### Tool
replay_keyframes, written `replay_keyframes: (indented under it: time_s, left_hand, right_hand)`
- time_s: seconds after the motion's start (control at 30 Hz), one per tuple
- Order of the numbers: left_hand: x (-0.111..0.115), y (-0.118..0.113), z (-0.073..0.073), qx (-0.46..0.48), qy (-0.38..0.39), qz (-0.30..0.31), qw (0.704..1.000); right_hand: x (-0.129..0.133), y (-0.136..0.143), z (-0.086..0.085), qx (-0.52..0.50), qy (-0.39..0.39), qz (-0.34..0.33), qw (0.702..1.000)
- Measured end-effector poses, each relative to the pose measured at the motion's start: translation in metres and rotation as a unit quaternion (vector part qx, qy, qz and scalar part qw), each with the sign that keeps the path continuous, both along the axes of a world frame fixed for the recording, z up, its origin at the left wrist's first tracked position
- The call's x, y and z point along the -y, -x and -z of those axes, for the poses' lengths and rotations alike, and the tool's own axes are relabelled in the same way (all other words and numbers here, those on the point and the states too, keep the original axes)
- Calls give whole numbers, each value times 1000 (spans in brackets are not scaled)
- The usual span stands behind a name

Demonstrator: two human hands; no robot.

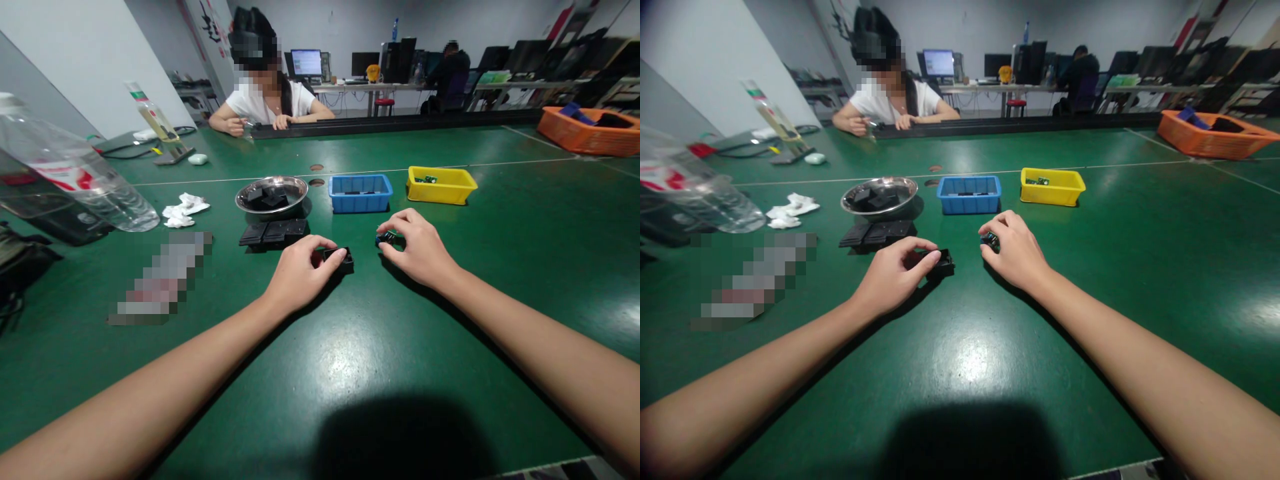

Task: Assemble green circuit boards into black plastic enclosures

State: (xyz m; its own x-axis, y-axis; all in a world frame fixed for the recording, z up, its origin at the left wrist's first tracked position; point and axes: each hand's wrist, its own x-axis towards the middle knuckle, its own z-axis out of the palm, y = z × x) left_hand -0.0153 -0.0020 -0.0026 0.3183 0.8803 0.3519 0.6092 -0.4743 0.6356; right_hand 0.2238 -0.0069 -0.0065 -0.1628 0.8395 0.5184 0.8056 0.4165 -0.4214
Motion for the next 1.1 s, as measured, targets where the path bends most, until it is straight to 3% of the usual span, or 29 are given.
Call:
replay_keyframes:
  time_s: [0.2, 0.3, 0.4, 0.6, 0.7, 0.83, 0.97, 1.1]
  left_hand:
    - [0, 0, 2, -61, -34, 40, 997]
    - [-1, 1, 3, -73, -31, 35, 996]
    - [-2, 2, 4, -55, -35, 10, 998]
    - [-2, 3, 7, 40, -50, 15, 998]
    - [0, 2, 6, 70, -48, 26, 996]
    - [5, 1, 1, 80, -18, 88, 993]
    - [7, 1, -3, 36, -21, 155, 987]
    - [6, 1, -4, -3, -45, 159, 986]
  right_hand:
    - [-7, -5, 6, 47, 54, -4, 997]
    - [-7, -4, 5, 1, 60, -15, 998]
    - [-7, -1, 6, -111, 99, -31, 988]
    - [2, 12, 2, -397, 192, -91, 893]
    - [9, 21, -2, -465, 238, -116, 845]
    - [18, 30, -2, -516, 293, -157, 789]
    - [22, 34, -1, -525, 319, -190, 766]
    - [23, 34, -1, -497, 314, -196, 785]
